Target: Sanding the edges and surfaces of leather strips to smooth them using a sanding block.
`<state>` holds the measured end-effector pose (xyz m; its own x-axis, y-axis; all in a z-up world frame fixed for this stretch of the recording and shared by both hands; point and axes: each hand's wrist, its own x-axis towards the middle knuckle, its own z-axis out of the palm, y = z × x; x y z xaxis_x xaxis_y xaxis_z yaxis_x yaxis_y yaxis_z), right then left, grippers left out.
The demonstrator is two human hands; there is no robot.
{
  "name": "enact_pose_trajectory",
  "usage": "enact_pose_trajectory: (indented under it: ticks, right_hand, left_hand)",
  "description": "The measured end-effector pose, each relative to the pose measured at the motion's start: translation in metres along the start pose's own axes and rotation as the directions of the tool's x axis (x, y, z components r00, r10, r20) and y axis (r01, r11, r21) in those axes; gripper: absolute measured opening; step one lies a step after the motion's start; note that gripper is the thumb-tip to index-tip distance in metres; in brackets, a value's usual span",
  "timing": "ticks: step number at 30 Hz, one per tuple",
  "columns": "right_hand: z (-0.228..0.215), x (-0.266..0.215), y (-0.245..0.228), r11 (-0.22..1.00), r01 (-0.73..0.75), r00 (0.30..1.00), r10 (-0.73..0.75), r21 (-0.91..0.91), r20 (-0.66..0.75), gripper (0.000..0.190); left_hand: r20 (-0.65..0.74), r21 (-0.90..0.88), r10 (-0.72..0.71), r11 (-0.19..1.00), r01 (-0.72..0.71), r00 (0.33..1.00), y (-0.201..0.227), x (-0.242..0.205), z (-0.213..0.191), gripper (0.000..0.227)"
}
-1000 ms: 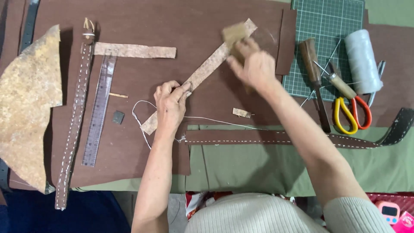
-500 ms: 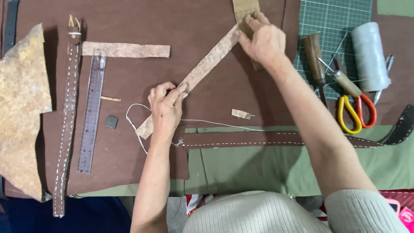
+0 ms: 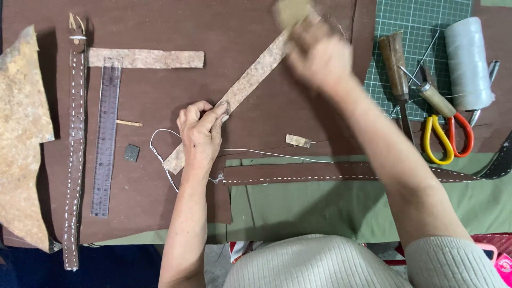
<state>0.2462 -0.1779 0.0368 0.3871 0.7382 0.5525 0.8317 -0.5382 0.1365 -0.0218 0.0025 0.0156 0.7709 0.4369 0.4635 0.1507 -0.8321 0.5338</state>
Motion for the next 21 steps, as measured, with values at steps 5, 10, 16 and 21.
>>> enact_pose_trajectory:
  ticks: [5, 10, 16, 21]
  right_hand:
    - [0.012, 0.034, 0.034, 0.846, -0.488, 0.827, 0.368, 0.216, 0.425, 0.056]
    - [-0.015, 0.011, -0.016, 0.919, -0.344, 0.93, 0.306, 0.192, 0.202, 0.051]
    - [-0.06, -0.026, -0.09, 0.95, -0.056, 0.97, -0.021, 0.308, 0.241, 0.057]
    - [-0.007, 0.003, -0.003, 0.993, -0.117, 0.98, 0.118, -0.019, 0.16, 0.054]
  left_hand:
    - [-0.015, 0.01, 0.014, 1.0, -0.014, 1.0, -0.006, 0.003, 0.003, 0.022]
    - [-0.02, -0.003, 0.026, 1.0, -0.026, 0.999, -0.004, 0.003, 0.002, 0.025]
    - [-0.027, -0.028, 0.022, 0.999, -0.022, 0.999, -0.004, 0.005, 0.003, 0.026]
    - [-0.031, -0.032, 0.02, 0.999, -0.021, 0.999, 0.002, 0.004, 0.0, 0.024]
